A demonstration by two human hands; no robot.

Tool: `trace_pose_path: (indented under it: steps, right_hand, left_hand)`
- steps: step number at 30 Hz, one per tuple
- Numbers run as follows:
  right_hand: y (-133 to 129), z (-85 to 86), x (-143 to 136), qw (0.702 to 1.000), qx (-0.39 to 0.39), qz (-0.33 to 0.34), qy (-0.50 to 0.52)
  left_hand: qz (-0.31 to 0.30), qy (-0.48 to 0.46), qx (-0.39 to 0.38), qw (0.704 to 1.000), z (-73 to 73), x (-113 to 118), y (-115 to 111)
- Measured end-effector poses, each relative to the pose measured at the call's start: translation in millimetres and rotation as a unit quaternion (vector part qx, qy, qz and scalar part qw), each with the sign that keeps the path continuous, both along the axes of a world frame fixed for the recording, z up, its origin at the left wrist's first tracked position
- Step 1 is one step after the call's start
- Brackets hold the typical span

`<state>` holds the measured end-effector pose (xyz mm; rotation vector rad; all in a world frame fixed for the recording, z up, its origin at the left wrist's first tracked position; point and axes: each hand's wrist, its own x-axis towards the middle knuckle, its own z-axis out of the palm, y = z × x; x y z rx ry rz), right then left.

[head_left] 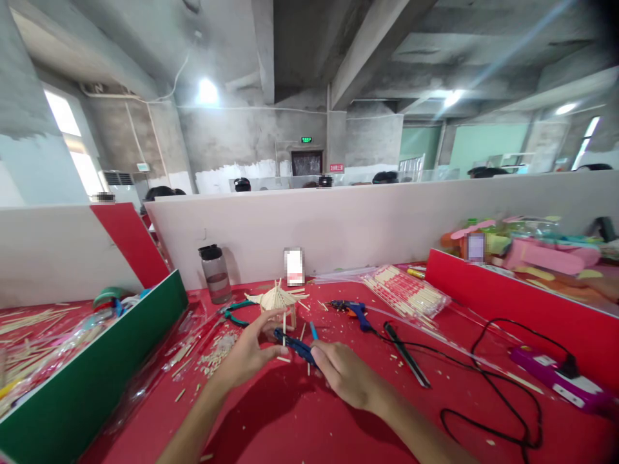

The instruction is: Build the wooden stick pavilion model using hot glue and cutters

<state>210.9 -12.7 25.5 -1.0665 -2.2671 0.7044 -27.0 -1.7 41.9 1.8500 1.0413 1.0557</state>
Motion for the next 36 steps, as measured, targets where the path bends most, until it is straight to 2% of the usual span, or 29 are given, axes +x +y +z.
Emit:
trace_pose_path:
  steps: [7,13,18,21,28,36]
  right_hand:
    - [-2.2,1.1,-0.6,1.0,-0.001,-0.004,0.011]
    - [-1.8,-0.5,-2.1,1.0,0.011,-0.022,-0.011]
    - [-1.1,-1.9,-3.2,0.999,0.005,-0.03,-0.043]
    - [-0.4,-2.8,-3.3,0.998,0.017,-0.036,-0.058]
    - [-0.8,-2.4,0.1,0.996,0.037,-0.028,-0.078]
    - [-7.1,-2.6,0.0,0.99,0.054,-0.023,-0.129]
  left_hand:
    - [-0.013,-0.012,0.018,1.0,0.6,3.4,-1.0]
    - [0.01,0.098,0.053,0.994,-2.2,-4.2,-0.8]
    - [0.032,0.236,0.138,0.961,-3.2,-9.7,-1.8]
    - [0.038,0.283,0.176,0.942,-1.0,-8.7,-4.6]
    - [0.011,0.367,0.204,0.907,5.8,-9.9,-9.1]
    - [-0.01,0.461,0.222,0.859,0.5,-18.5,-8.6]
